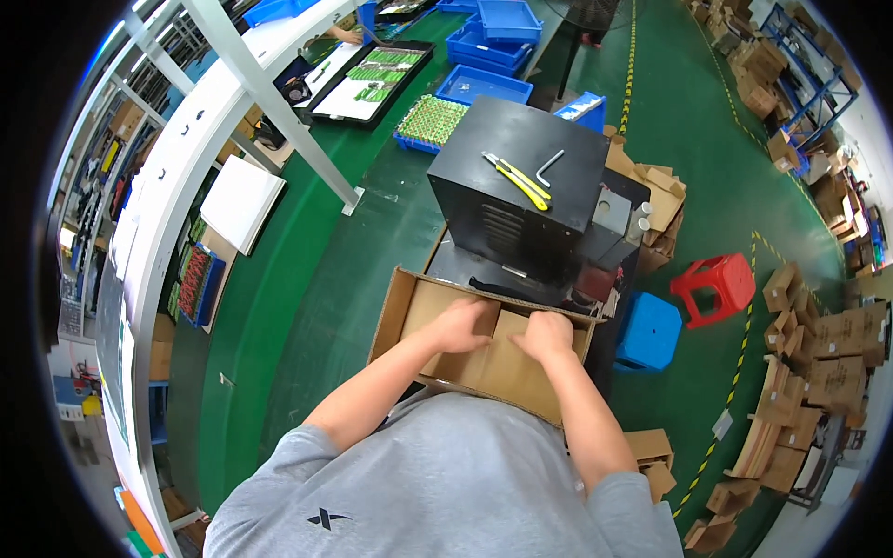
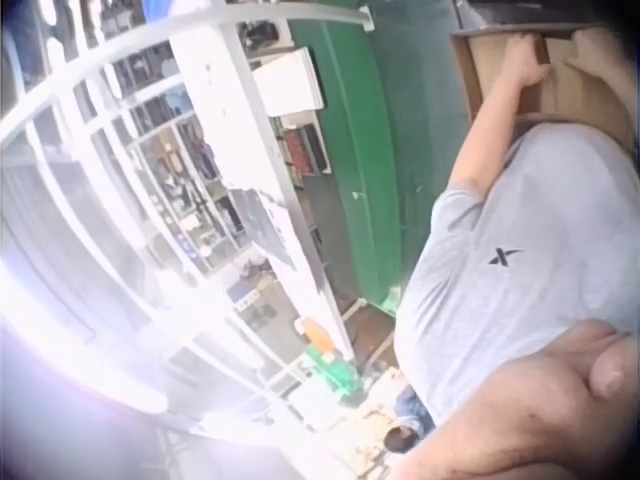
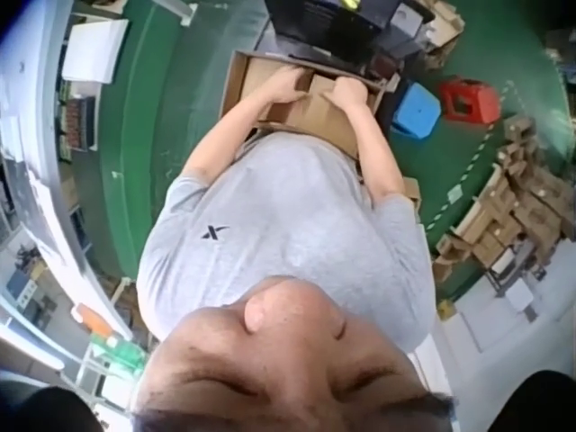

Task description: Folding and preparing cardboard boxes for packaging components on a production line.

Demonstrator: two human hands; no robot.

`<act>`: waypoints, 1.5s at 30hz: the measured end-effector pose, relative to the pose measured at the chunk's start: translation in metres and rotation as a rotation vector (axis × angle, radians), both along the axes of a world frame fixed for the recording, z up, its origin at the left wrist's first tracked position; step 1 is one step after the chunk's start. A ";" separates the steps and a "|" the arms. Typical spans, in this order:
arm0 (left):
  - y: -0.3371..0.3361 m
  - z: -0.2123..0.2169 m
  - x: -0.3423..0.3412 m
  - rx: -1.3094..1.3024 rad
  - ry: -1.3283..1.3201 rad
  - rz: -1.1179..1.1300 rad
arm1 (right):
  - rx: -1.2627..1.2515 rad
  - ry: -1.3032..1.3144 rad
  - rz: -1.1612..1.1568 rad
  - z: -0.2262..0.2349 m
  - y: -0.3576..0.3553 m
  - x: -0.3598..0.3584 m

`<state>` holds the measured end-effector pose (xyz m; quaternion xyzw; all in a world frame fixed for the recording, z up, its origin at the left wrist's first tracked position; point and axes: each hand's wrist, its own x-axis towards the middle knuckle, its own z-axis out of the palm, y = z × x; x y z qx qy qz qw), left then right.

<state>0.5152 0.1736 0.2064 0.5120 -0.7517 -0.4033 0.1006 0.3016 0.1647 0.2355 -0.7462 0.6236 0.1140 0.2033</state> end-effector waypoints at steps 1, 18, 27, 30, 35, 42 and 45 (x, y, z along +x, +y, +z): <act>-0.008 0.001 -0.014 0.082 0.040 -0.012 | 0.007 -0.004 -0.004 -0.001 0.004 -0.001; -0.056 -0.048 -0.061 0.282 -0.163 -0.306 | 0.118 -0.061 0.073 -0.019 -0.012 -0.018; -0.050 -0.026 -0.068 0.227 -0.351 -0.364 | 0.599 -0.199 0.210 -0.037 -0.054 -0.041; -0.050 -0.022 -0.071 0.241 -0.375 -0.314 | 0.618 -0.132 0.240 -0.037 -0.057 -0.036; -0.040 -0.017 -0.063 0.201 -0.296 -0.294 | 0.396 -0.296 0.191 -0.051 -0.032 -0.043; -0.005 0.020 -0.032 -0.013 0.078 -0.086 | 0.037 -0.086 0.121 0.032 0.009 -0.023; 0.019 0.028 -0.015 0.018 0.237 -0.030 | -0.015 -0.083 0.141 0.059 0.034 -0.015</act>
